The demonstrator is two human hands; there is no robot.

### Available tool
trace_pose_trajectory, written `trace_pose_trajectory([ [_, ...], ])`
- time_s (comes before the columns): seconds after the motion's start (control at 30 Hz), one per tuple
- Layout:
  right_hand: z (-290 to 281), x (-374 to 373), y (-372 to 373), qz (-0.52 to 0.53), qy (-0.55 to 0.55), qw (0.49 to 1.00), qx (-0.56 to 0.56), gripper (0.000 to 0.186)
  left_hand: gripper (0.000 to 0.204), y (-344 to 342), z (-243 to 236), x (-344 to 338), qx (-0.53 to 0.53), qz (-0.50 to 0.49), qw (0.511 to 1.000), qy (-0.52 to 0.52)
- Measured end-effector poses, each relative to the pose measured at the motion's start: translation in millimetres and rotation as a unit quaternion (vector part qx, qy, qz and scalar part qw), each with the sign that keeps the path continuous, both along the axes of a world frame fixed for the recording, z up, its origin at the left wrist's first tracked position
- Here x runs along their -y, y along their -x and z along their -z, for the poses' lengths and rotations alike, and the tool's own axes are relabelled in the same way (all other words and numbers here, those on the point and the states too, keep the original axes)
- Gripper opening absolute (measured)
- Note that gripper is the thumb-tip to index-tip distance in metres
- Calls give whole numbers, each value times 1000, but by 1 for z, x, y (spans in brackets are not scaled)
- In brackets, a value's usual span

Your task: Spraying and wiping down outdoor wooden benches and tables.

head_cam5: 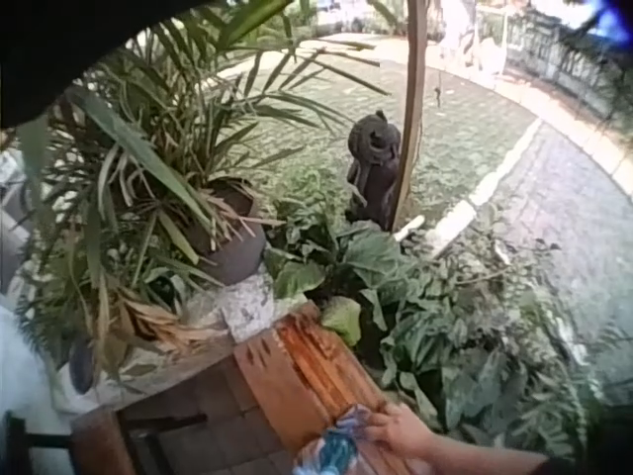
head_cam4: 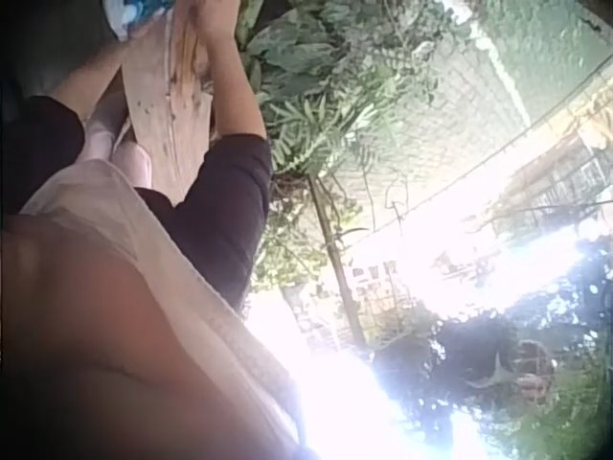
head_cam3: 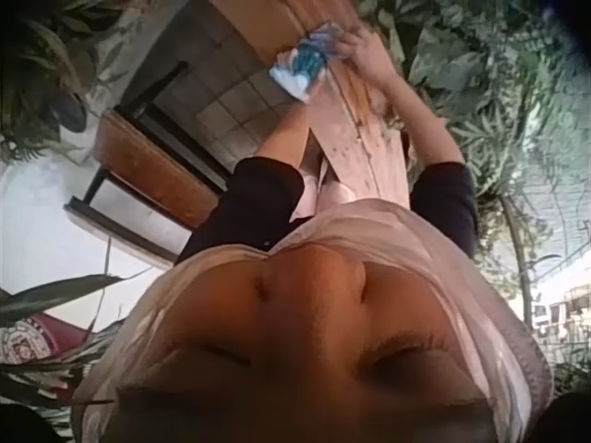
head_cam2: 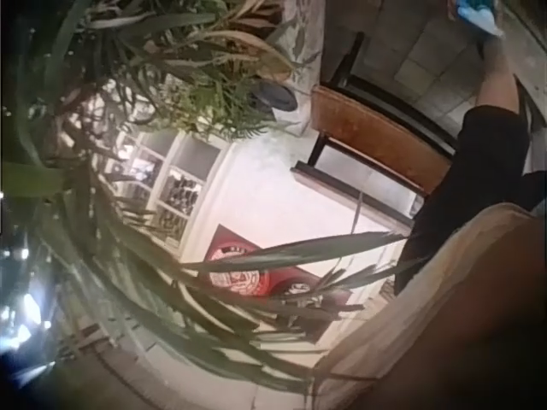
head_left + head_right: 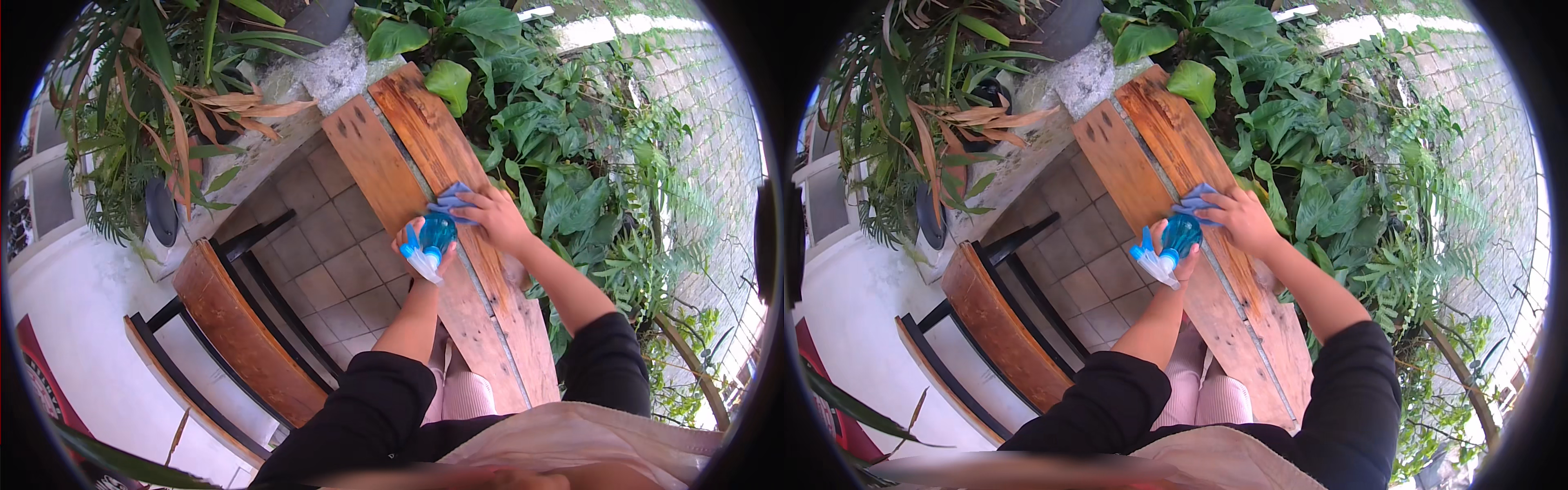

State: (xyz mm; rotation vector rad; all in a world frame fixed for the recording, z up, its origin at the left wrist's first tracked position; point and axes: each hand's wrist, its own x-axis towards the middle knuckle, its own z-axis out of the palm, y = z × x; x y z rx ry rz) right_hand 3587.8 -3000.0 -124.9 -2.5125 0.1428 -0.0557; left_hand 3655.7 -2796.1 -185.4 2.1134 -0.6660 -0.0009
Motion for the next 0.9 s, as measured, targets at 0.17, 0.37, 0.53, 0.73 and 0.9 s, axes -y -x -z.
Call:
trace_pose_trajectory([
  [0.17, 10, 3, -72, 96, 37, 993, 55, 48, 78, -3, -12, 1, 22, 5, 999, -47],
  [0.37, 39, 11, -225, 279, -7, 955, 104, 42, 78, 6, 2, 13, 65, 17, 998, -21],
  [0.53, 12, -23, -208, -32, 56, 998, 8, 35, 80, -3, 6, 2, 29, -10, 996, 84],
  [0.73, 16, -15, -142, -346, 49, 936, 34, 25, 81, -2, -2, 2, -18, 15, 999, 39],
  [0.9, 5, -11, -237, -119, 183, 975, 41, 30, 73, -10, -6, 3, 76, -21, 996, 48],
])
